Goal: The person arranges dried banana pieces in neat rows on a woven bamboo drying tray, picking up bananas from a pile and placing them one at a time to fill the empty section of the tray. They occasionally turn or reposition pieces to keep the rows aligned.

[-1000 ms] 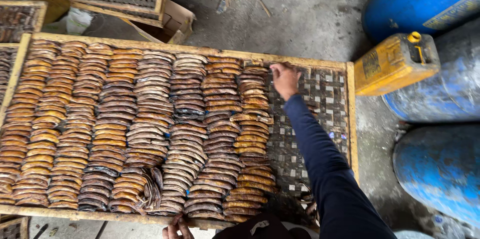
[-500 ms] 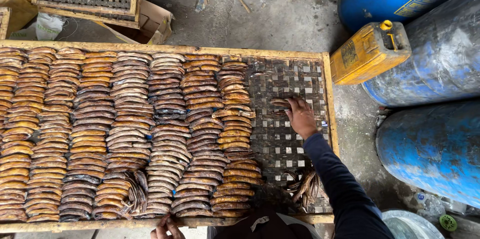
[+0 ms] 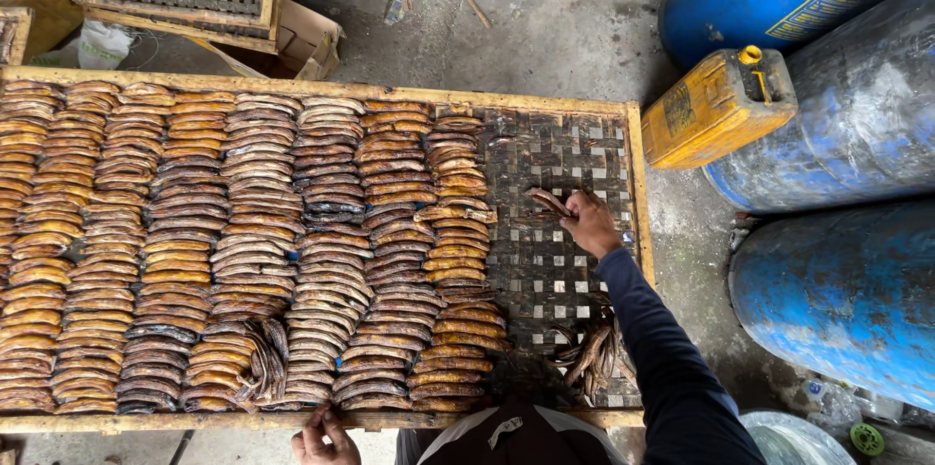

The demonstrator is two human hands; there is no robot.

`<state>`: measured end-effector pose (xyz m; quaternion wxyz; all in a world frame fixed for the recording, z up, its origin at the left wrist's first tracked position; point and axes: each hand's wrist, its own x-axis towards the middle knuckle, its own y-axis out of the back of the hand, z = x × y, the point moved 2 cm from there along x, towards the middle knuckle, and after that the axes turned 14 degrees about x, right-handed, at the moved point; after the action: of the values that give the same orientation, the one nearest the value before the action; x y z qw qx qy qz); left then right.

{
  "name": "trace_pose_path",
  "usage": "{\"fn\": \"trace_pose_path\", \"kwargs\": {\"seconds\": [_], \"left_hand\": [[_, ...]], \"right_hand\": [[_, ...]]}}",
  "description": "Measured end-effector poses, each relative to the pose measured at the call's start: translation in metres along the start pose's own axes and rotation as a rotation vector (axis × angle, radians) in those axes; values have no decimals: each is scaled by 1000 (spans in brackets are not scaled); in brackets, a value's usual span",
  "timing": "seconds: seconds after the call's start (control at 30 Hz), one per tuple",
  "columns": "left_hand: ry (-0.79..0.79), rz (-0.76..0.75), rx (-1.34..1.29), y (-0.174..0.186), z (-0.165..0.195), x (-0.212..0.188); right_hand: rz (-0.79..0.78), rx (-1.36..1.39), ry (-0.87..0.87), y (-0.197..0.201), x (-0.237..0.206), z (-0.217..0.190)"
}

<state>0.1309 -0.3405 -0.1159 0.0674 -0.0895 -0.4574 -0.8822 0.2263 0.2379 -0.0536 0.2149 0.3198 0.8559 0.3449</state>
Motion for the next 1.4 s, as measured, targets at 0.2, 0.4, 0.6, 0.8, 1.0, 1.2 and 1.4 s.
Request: {"fn": "trace_pose_path", "kwargs": {"seconds": [0.2,0.4,0.6,0.8,1.0,1.2,1.4], "left_hand": [[-29,-7,37,0,-3,2],[-118,-2,14,0,-7,6],[-1,15,-24,-5,-13,8],[-18,25,18,-10,-18,17],[44,47,-162,-14,-19,17],[70,1,-2,-15,-24,23],[44,22,-21,-17,-21,22]], "right_hand": [[31,-243,68,-6,-6,-6],[95,-74,96,-6,-3,-3],[17,270,103,4,42,-44],[-72,378,169,-34,117,-162],[-44,817,255,-83,173,-227],[295,107,417,-87,176,-220],[330,-107,271,-84,173,-221]]}}
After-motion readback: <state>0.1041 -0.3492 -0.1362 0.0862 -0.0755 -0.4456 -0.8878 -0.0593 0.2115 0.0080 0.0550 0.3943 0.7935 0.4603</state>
